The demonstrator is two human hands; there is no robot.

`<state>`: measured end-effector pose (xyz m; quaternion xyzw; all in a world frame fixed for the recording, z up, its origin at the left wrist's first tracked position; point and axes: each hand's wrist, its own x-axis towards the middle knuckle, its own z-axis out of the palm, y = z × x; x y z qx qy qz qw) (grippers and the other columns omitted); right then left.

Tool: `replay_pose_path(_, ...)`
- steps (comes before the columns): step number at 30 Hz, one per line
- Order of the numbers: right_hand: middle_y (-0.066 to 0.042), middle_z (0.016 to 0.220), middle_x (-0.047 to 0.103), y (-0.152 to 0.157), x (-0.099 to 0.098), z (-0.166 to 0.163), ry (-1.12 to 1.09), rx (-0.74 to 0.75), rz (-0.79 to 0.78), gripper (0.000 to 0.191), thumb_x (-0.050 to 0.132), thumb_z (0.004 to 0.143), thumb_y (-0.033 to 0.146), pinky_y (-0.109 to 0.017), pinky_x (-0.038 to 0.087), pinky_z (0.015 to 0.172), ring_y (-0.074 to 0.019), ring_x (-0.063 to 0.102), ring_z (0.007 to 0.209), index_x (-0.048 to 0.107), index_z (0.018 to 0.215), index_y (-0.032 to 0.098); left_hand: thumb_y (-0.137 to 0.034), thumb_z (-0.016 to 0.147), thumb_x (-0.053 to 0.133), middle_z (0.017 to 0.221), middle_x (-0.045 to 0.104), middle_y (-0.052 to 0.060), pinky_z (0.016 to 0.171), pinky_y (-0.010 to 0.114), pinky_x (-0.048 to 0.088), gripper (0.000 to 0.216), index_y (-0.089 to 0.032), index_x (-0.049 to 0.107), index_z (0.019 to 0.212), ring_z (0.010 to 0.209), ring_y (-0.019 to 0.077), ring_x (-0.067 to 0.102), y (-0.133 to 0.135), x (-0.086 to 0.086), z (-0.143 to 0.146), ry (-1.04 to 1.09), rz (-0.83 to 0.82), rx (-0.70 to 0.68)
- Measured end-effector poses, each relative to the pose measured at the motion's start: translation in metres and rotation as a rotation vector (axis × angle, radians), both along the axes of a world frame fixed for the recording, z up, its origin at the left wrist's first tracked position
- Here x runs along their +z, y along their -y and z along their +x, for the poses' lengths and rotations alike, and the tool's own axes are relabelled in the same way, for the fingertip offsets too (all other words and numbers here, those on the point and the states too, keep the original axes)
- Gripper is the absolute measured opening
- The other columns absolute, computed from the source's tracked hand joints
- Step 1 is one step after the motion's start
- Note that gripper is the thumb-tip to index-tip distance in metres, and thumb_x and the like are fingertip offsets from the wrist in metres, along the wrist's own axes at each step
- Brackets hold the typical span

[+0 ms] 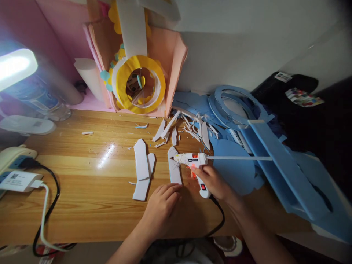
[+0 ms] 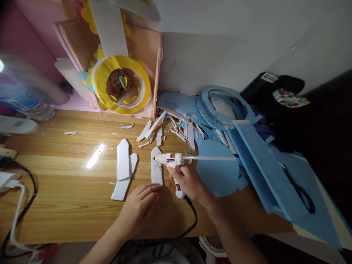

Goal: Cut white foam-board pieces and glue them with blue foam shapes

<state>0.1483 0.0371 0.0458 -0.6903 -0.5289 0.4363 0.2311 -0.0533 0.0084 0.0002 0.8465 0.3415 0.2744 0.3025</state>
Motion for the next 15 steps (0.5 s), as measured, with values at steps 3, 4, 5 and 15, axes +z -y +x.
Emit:
replay_pose_path(3,0.004,0.051,0.048,-0.0002,-0.0005,0.002,-0.007,-0.031,-0.035,0.04,0.048,0.083,0.052,-0.026,0.036,0.05,-0.0127,0.046,0.05,0.054,0.06,0.02,-0.012,0.091,0.043,0.117,0.067,0.005,0.084,0.037,0.052,0.018,-0.019,0.06,0.095,0.107,0.0204,0.061,-0.0006,0.0017,0.0002,-0.007,-0.006,-0.004)
replay_pose_path(4,0.004,0.05,0.048,-0.0005,-0.0004,0.0029,-0.006,-0.042,-0.044,0.04,0.048,0.082,0.053,-0.026,0.035,0.05,-0.0127,0.045,0.049,0.054,0.06,0.02,-0.012,0.091,0.043,0.116,0.068,0.005,0.084,0.037,0.053,0.019,-0.019,0.06,0.094,0.107,0.0203,0.061,-0.0007,0.0025,0.0003,-0.007,-0.004,-0.002)
replay_pose_path(5,0.004,0.05,0.048,-0.001,-0.0002,0.0038,-0.003,-0.053,-0.043,0.041,0.048,0.082,0.053,-0.026,0.036,0.05,-0.0129,0.046,0.049,0.054,0.06,0.02,-0.012,0.091,0.043,0.116,0.068,0.005,0.083,0.037,0.053,0.019,-0.02,0.061,0.094,0.106,0.0202,0.061,-0.0008,0.0033,0.0003,-0.007,-0.003,0.001)
replay_pose_path(15,0.003,0.048,0.05,-0.0068,0.0084,0.0082,-0.012,-0.107,0.021,0.037,0.049,0.077,0.053,-0.026,0.036,0.048,-0.0135,0.045,0.047,0.056,0.061,0.019,-0.012,0.092,0.043,0.118,0.067,0.007,0.087,0.038,0.053,0.02,-0.019,0.061,0.096,0.109,0.0206,0.06,-0.0003,0.0021,-0.0008,-0.006,0.006,-0.015)
